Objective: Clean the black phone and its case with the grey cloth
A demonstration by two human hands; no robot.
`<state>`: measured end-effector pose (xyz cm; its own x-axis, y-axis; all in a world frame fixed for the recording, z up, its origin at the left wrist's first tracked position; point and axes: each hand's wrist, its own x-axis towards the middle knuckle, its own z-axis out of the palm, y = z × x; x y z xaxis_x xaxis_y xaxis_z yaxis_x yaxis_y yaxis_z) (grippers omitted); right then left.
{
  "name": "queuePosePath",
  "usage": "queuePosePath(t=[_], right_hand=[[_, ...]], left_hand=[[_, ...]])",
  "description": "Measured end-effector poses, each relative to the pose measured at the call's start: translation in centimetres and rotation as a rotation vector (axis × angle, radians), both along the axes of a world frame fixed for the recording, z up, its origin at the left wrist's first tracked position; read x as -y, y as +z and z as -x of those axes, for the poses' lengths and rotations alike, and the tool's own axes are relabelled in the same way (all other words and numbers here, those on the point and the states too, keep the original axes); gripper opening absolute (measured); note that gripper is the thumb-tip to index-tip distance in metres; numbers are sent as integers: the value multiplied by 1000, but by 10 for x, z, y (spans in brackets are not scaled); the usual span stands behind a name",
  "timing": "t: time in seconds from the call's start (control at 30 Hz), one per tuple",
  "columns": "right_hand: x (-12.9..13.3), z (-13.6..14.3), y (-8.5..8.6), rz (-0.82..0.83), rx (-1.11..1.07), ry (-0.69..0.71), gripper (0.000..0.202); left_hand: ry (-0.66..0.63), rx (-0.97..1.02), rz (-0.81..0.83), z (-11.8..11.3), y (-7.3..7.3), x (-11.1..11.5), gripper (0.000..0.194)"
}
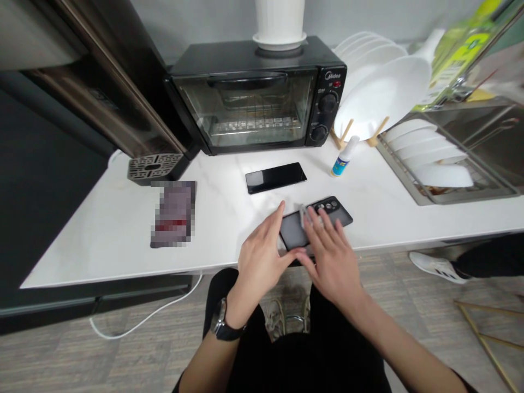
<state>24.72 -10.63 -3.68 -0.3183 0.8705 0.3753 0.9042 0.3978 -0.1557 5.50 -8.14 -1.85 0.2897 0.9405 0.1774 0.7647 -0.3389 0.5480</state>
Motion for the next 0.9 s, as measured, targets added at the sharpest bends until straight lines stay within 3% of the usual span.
queuePosePath(t=[0.13, 0.3, 0.33, 0.43, 0.5, 0.63, 0.7, 0.83, 0.9], right_hand=[[5, 6, -2, 44, 25, 157, 77], [-9, -30, -2, -21, 58, -147, 74], [-10, -29, -2, -20, 56, -128, 75], [-8, -13, 3, 38, 79, 157, 78], [-10, -10, 5, 52, 97, 259, 76], [-22, -31, 4, 6, 73, 8, 71], [-20, -30, 4, 19, 48, -37, 72], [-9, -2, 9, 98, 33, 271, 71], [-12, -3, 11, 105, 35, 317, 69]], left_hand=[[-42, -2, -48, 2, -2, 0, 102], [3, -13, -44, -1, -3, 2, 109], [2, -16, -45, -1, -3, 2, 108], [-18, -12, -43, -1, -2, 3, 101], [-19, -6, -44, 0, 0, 3, 98], [11, -22, -47, -1, 1, 5, 104], [19, -26, -41, -1, 0, 5, 105], [1, -21, -15, 2, 0, 5, 104], [5, -22, -9, 2, 1, 4, 106]])
